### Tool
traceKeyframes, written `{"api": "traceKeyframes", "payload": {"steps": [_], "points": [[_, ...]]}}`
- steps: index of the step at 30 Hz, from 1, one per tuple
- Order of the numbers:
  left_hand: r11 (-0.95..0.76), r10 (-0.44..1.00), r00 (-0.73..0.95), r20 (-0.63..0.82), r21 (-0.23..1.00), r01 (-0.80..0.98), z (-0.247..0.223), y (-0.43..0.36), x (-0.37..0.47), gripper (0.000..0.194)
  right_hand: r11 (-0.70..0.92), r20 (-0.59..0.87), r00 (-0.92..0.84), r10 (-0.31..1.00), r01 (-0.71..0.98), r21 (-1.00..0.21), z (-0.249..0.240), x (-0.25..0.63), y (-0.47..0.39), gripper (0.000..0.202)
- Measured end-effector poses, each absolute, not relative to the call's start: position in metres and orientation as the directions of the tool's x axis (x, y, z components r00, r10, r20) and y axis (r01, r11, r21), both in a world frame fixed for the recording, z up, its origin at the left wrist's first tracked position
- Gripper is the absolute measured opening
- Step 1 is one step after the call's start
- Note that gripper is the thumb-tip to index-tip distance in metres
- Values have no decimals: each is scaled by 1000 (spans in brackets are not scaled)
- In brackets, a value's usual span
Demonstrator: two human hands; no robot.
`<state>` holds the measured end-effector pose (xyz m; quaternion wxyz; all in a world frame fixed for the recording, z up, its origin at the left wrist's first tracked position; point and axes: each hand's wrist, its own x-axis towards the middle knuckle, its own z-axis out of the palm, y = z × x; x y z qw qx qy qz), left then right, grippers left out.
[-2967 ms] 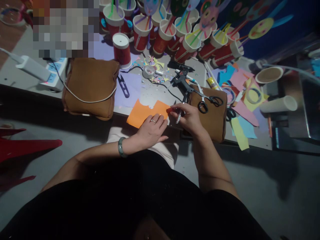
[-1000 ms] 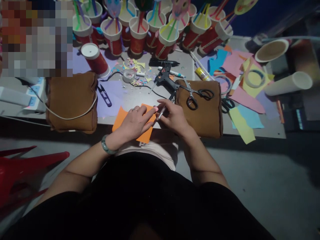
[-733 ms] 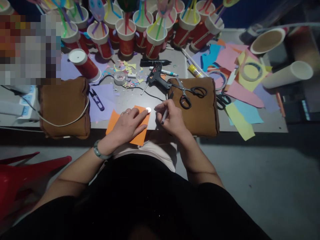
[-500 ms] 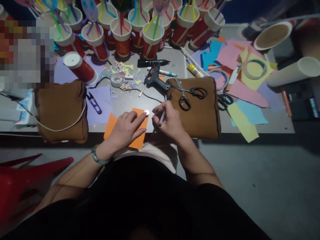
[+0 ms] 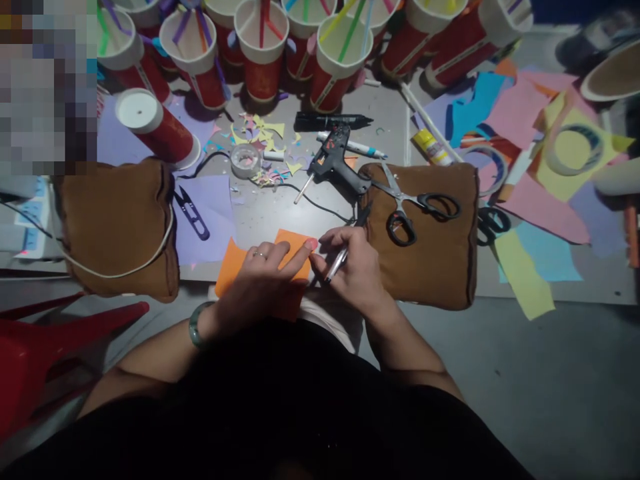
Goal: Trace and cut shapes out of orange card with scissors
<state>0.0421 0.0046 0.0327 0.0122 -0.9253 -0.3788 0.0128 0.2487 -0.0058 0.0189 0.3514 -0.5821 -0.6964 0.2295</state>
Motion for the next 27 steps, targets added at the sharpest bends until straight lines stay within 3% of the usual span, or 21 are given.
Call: {"api": "traceKeyframes", "payload": {"steps": [4, 8, 13, 27], "points": [[-736, 677, 736, -3, -36, 676, 41, 6, 41, 52, 260, 256, -104, 961, 654, -710, 18, 248, -6, 27], [-736, 676, 733, 70, 45, 675, 37, 6, 39, 51, 304, 305, -120, 945, 667, -681, 17, 247, -7, 30], [-743, 665, 746, 41, 137, 655, 34, 7, 38, 52, 331, 327, -128, 936, 626, -706, 15, 248, -6, 34], [-774, 627, 775, 84, 178, 607, 36, 16, 36, 47, 301, 291, -123, 949, 634, -712, 18, 248, -3, 33]]}}
